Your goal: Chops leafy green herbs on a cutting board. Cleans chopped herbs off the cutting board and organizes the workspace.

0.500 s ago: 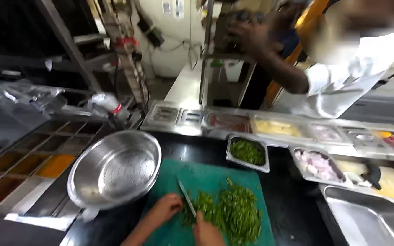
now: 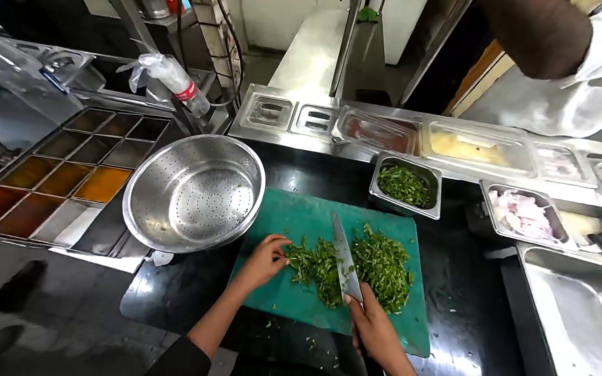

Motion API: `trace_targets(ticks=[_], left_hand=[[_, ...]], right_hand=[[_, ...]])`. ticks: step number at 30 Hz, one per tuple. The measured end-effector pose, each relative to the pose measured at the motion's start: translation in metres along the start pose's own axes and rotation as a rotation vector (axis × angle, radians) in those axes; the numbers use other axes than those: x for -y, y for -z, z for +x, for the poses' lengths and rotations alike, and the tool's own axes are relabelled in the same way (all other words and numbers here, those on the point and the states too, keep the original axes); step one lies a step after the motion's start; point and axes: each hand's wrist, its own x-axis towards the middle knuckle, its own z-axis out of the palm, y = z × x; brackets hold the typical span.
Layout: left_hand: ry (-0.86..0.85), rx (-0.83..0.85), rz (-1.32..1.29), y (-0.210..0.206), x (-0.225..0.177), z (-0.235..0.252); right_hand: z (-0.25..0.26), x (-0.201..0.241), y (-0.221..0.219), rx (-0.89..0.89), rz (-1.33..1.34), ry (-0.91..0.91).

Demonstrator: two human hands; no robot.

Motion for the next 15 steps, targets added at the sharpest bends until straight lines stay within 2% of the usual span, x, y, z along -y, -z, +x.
trace_targets(ticks=[4,6,9,12,15], left_hand=[[-0.06,0.011,0.121,0.008,-0.028,0.006],[-0.046,0.123,0.173,-0.001,-0.045,0.003],[0.044,0.269,0.234,-0.04,-0.073,-0.006],[0.098,0.25,0.261,-0.081,-0.092,0.001],[0.061,0.208,0.237,-0.115,-0.113,0.021]], right_hand=[[-0.018,-0.002,0.019,-0.131,0.107,0.048],[-0.026,-0.004,0.028,-0.184,0.138,0.044],[-0.034,-0.012,0.035,-0.226,0.188,0.026],[-0.04,-0.021,0.031,-0.252,0.229,0.01],[-0.044,-0.028,0.029,-0.298,0.286,-0.009]])
